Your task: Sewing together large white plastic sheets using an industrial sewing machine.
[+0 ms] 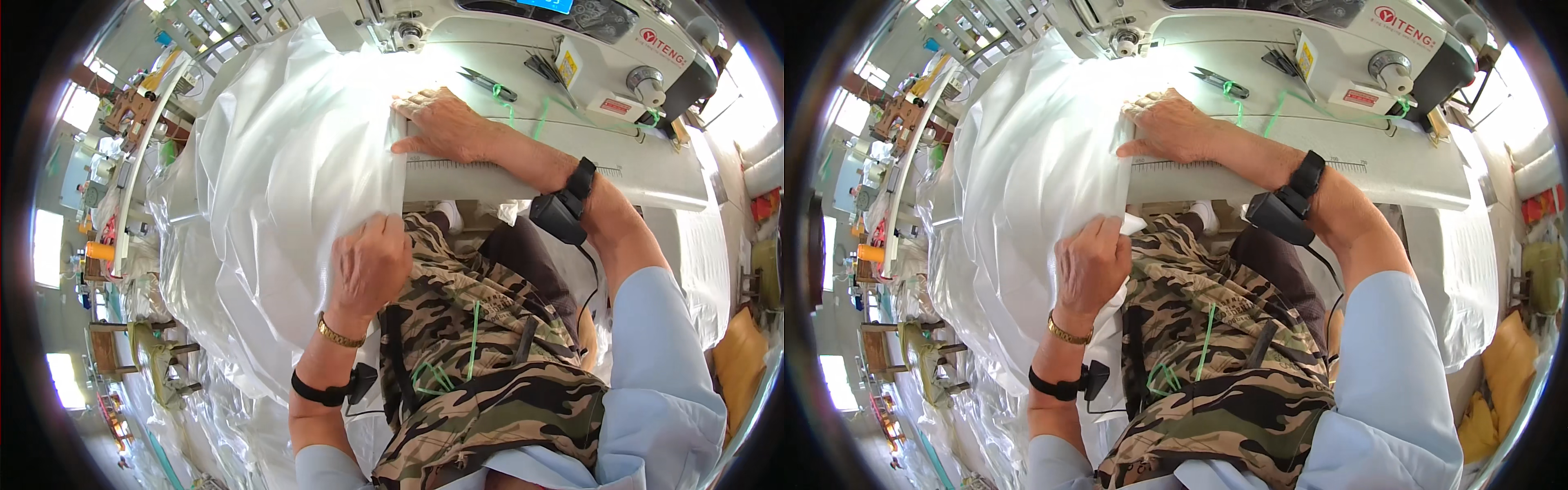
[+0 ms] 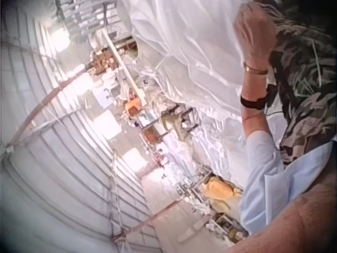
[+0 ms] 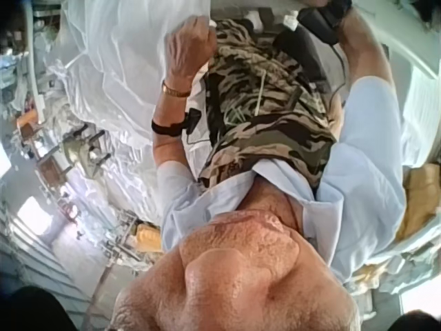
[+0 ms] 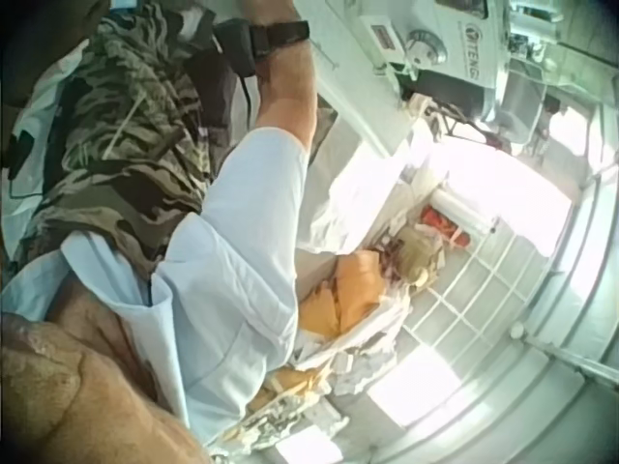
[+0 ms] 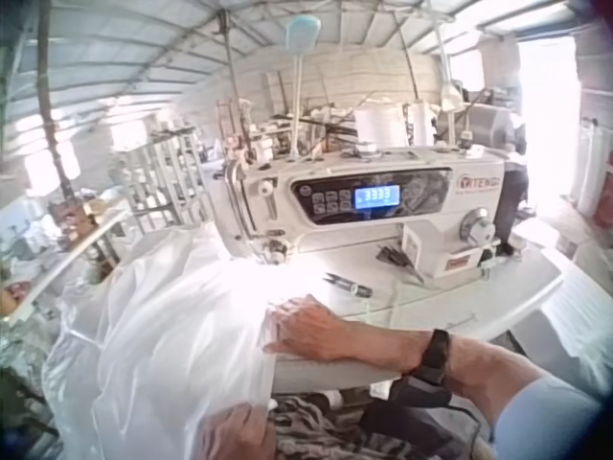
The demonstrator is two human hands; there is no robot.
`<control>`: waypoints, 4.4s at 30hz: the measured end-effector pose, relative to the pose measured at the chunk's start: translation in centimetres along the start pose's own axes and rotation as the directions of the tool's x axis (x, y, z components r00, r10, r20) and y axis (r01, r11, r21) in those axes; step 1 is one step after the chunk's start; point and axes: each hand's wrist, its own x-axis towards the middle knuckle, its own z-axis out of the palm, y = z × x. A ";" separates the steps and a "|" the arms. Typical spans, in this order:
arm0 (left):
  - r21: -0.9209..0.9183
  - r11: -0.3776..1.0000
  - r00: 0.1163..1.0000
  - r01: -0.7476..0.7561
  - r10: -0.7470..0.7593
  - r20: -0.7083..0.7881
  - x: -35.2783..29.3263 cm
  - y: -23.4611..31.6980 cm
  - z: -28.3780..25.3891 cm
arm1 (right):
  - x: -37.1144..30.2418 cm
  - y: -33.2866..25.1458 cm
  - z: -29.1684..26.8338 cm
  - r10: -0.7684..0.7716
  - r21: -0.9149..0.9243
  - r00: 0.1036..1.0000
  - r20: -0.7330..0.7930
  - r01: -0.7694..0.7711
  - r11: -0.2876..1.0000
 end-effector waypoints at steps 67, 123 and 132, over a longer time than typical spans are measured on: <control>0.088 0.949 0.953 0.304 -0.302 -0.036 14.5 -5.4 6.6 | 0.3 0.7 -0.1 0.206 0.119 0.978 0.034 -0.209 0.971; 0.690 0.316 0.695 0.651 -0.615 -0.373 -18.9 -22.9 -19.1 | -11.9 -7.7 -1.2 0.211 0.501 0.972 -0.102 -0.133 0.855; -0.281 0.951 0.988 0.126 -0.095 0.119 -10.9 5.1 -5.1 | -8.5 -16.6 13.0 0.149 0.985 0.975 0.163 -0.170 0.029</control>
